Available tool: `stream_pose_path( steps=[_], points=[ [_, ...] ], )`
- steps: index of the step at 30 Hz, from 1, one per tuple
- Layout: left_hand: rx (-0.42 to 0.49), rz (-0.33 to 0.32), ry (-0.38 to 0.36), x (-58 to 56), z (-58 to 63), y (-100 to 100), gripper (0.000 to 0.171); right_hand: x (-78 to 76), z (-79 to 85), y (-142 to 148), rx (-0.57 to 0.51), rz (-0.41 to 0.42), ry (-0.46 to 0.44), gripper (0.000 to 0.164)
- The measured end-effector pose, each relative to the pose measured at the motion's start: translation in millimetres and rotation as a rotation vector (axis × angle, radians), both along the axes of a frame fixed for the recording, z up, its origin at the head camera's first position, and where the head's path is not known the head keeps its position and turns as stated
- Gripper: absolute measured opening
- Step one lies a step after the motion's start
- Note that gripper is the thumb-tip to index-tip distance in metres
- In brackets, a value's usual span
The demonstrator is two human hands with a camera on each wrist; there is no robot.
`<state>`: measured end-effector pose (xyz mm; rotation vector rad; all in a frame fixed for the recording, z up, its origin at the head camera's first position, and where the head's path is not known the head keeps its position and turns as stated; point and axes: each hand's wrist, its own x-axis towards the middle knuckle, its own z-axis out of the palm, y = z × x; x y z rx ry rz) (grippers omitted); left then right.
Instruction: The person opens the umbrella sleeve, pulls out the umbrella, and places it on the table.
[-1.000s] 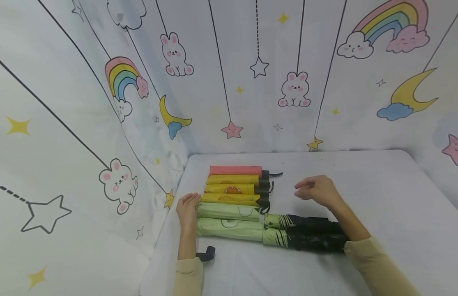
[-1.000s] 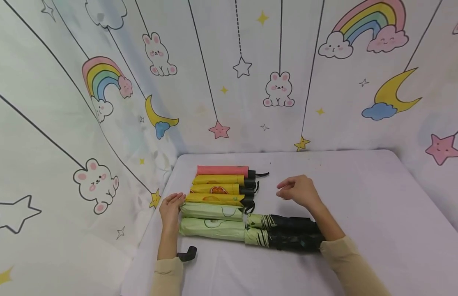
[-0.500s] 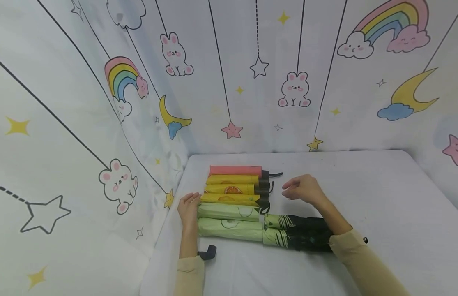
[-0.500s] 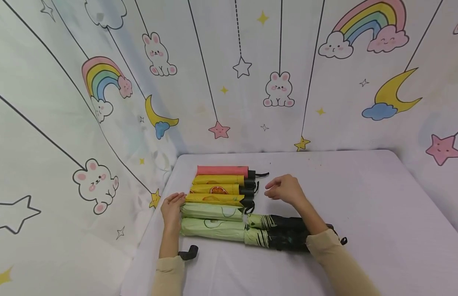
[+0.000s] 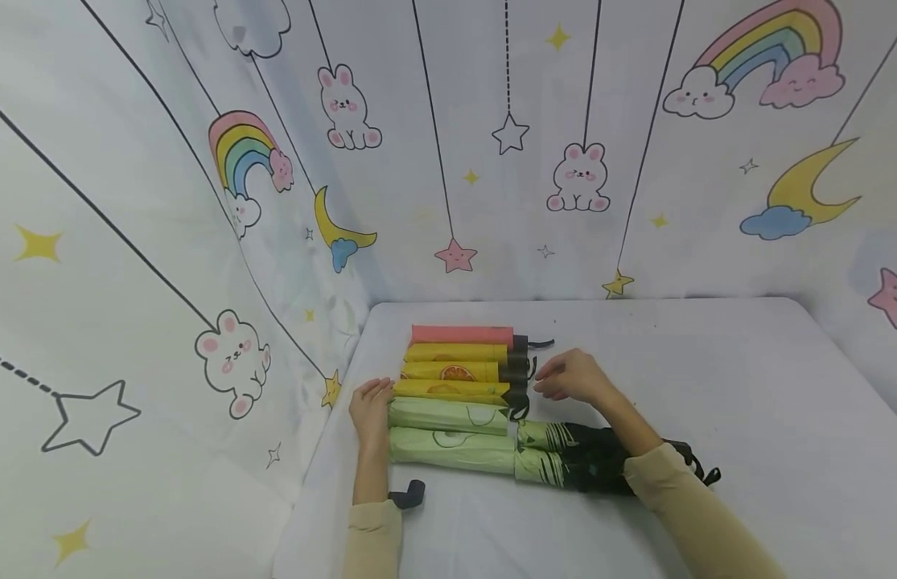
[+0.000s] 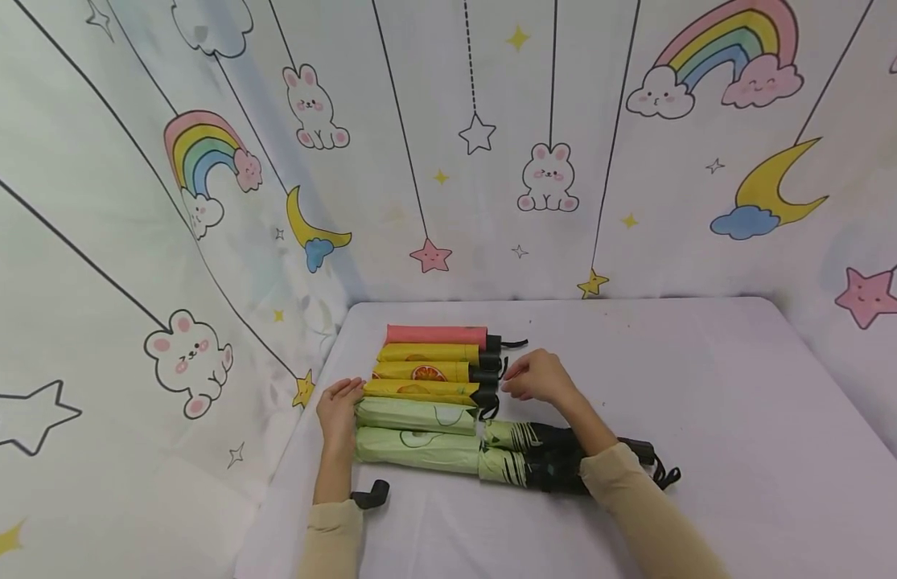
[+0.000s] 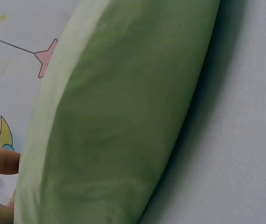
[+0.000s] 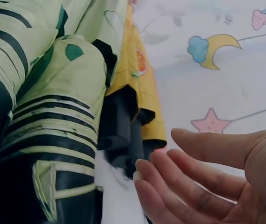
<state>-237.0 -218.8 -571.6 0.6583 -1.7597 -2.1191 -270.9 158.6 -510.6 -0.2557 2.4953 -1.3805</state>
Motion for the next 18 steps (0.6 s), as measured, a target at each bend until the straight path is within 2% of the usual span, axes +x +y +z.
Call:
stream_pose_path(
  steps=[7, 11, 18],
  points=[
    [-0.009, -0.009, -0.023, -1.6, 2.8, 1, 0.046, 1.6, -3.8, -12, 0.038, 0.047, -0.013, 0.020],
    [-0.017, -0.022, -0.027, -0.1, 3.7, 1, 0.048, 2.9, -7.7, -18, 0.071, 0.090, -0.003, 0.026],
    [-0.024, -0.020, -0.024, 0.8, 4.1, 3, 0.049, 0.0, -16.7, -26, 0.139, 0.089, 0.025, 0.027]
  ],
)
